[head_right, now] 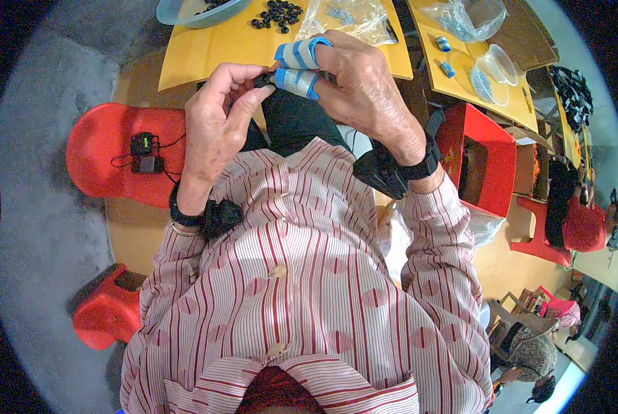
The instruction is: The person sorts black plastic components by hand on a work table, inspecting them one by one.
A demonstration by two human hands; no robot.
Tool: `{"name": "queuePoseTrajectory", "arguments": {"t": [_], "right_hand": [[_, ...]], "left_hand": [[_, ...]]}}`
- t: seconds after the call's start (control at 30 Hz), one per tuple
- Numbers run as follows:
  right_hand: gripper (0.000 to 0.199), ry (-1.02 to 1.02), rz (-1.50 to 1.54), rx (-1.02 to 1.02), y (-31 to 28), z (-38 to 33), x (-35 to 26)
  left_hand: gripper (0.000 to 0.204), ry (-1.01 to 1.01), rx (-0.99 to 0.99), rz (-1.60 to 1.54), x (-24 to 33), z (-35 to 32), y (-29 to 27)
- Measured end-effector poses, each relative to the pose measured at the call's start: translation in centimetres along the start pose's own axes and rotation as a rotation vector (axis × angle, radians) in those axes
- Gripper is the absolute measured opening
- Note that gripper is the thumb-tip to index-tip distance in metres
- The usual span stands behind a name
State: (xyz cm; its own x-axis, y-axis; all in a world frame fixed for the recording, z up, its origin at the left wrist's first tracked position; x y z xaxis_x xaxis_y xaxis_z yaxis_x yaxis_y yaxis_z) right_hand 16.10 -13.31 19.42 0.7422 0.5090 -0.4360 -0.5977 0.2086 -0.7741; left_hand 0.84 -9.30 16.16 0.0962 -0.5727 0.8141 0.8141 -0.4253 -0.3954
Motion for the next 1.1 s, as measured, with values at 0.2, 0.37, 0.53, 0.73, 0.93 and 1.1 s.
{"name": "queuePoseTrajectory", "arguments": {"t": [0.2,0.37,0.53,0.73,0.93,1.1], "right_hand": [[0.025,0.025,0.007,-0.007,0.1,-0.1,0.1],[0.024,0.016,0.033,0.000,0.2,-0.1,0.1],[0.023,-0.006,0.024,-0.001,0.4,0.0,0.0],[0.020,0.081,-0.029,-0.068,0.7,-0.1,0.0],[0.015,0.003,-0.084,-0.025,0.9,0.1,-0.5],[0.012,-0.054,-0.149,0.023,1.1,0.2,-1.3]], "left_hand": [[0.017,0.011,0.001,-0.006,-0.2,-0.1,0.1],[0.018,0.010,-0.004,0.006,0.0,-0.1,0.1],[0.018,0.023,-0.017,0.035,0.4,-0.2,0.1],[0.018,0.069,0.023,0.111,0.3,-0.2,0.3],[0.018,0.130,0.034,0.232,0.5,-0.3,0.1],[0.014,0.100,0.045,0.165,0.4,-0.1,0.1]]}}
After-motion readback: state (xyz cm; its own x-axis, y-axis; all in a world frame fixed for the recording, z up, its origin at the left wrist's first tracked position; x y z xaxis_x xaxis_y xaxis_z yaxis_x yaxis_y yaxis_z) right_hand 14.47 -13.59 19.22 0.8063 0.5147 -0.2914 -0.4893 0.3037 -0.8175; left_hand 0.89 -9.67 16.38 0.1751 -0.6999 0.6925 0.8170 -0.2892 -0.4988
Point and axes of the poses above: each hand's wrist, its own z-axis towards the middle knuckle, its own y-axis out of the palm, x = y × z, the point moved 6 cm from there along z, towards the middle knuckle, and after that the axes turned 9 degrees about -x, right-handed, at the moved point
